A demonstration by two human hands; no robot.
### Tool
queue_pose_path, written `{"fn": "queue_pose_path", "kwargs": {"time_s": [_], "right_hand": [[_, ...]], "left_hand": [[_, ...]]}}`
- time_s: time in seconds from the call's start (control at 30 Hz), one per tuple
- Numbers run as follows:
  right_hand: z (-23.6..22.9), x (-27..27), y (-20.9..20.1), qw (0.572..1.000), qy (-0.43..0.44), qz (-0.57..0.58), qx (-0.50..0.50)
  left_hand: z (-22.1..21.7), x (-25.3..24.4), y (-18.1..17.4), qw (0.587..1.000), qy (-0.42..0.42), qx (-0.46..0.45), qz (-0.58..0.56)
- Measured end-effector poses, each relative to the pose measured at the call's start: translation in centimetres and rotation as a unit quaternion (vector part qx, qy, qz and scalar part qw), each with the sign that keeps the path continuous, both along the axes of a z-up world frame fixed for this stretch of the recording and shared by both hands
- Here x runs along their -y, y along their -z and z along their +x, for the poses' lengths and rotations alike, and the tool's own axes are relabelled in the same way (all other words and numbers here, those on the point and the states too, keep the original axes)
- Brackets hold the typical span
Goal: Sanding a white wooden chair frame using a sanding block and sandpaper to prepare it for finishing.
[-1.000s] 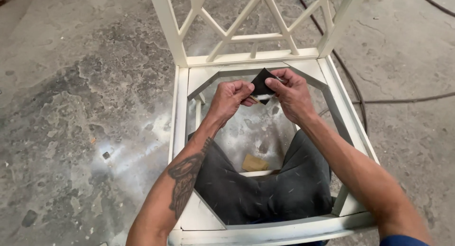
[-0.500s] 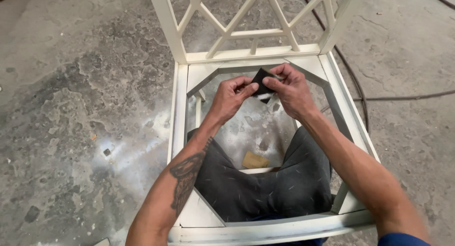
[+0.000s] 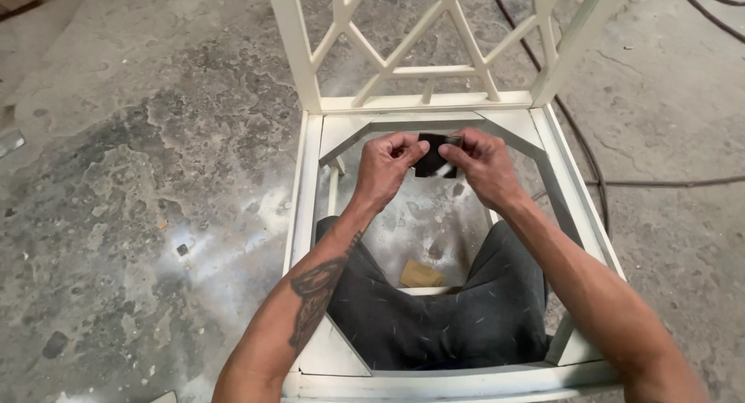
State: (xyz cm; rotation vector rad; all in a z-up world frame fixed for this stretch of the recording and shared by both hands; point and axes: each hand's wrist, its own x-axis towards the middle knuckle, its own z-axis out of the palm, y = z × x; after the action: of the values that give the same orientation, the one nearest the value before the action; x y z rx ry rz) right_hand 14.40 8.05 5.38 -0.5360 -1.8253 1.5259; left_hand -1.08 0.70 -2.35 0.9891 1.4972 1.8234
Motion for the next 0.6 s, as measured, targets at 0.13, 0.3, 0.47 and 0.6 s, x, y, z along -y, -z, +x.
{"fn": "queue_pose_path", "kwargs": {"time_s": [0.13,0.3,0.47,0.6], "right_hand": [[-0.2,-1.7,3.2,1.000,0.000,0.013,0.011],[-1.2,0.8,2.2,0.976,0.008,-0.217,-0.036],[-1.8,0.4,2.9,0.987,-0.014,-0.160,-0.016],[-2.4,-0.2,5.8,0.980,-0.012,-0.194,-0.044]], "left_hand": [[0.3,-0.3,0.6,1.000,0.004,0.016,0.014],[1.0,-0.5,0.9,0.994,-0.023,0.104,0.020],[0.3,-0.4,-0.1,0.997,-0.036,0.071,-0.004],[-0.5,-1.6,2.8,0.994,-0.057,0.096,0.001]]}}
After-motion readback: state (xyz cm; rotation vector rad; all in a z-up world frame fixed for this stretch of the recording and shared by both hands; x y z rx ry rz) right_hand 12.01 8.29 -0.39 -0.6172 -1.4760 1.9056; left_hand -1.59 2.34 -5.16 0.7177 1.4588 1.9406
